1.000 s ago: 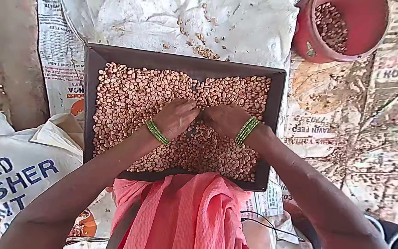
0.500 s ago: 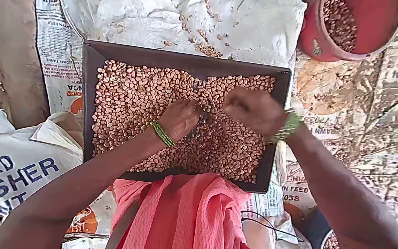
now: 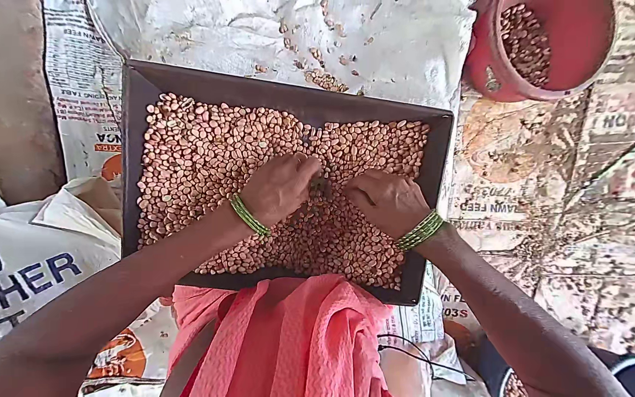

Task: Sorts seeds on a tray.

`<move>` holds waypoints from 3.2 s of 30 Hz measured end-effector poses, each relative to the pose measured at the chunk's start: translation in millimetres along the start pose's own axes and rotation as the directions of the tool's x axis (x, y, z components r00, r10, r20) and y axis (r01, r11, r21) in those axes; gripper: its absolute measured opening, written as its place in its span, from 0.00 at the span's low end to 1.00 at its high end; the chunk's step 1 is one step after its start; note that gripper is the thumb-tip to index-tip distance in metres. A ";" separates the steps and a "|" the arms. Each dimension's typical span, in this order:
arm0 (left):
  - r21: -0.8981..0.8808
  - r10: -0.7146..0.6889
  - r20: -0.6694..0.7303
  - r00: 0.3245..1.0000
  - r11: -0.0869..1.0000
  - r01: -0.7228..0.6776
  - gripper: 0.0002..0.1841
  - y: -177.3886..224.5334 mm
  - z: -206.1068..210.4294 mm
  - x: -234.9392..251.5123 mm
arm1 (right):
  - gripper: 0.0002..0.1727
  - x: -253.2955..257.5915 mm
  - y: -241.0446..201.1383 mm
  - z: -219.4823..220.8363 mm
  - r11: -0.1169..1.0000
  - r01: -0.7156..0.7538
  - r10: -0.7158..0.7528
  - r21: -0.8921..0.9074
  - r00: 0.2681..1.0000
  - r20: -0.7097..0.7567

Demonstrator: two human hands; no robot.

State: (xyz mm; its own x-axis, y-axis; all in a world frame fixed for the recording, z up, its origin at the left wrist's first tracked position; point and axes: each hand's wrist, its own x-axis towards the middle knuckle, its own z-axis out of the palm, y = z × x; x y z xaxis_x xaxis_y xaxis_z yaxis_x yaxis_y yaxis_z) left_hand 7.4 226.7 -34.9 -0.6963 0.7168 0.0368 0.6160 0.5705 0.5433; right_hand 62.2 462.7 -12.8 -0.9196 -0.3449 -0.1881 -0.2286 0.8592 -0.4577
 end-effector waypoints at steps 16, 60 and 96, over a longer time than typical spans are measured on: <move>-0.228 -0.251 -0.253 0.934 0.954 0.194 0.14 -13.9 -61.0 -55.9 | 0.12 -0.2 -4.5 8.1 0.992 0.066 -0.071 -0.104 0.996 -0.051; -0.330 -0.299 -0.238 0.924 0.920 0.212 0.19 -0.9 44.0 46.8 | 0.15 -48.8 2.2 -22.4 0.962 -0.271 0.250 -0.024 0.915 -0.317; -0.245 -0.395 -0.025 0.918 0.893 0.377 0.41 48.2 38.7 -3.8 | 0.18 -0.5 -8.6 -25.1 0.589 -0.207 0.382 0.781 0.923 -0.043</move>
State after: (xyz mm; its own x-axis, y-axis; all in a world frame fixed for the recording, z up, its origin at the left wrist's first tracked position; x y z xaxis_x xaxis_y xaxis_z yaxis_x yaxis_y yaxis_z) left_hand 54.0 267.0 -41.4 -0.8919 0.4230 -0.1598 0.1971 0.6818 0.7045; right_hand 56.6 464.9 13.1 -0.9500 0.0263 -0.3110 0.3055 0.2827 -0.9093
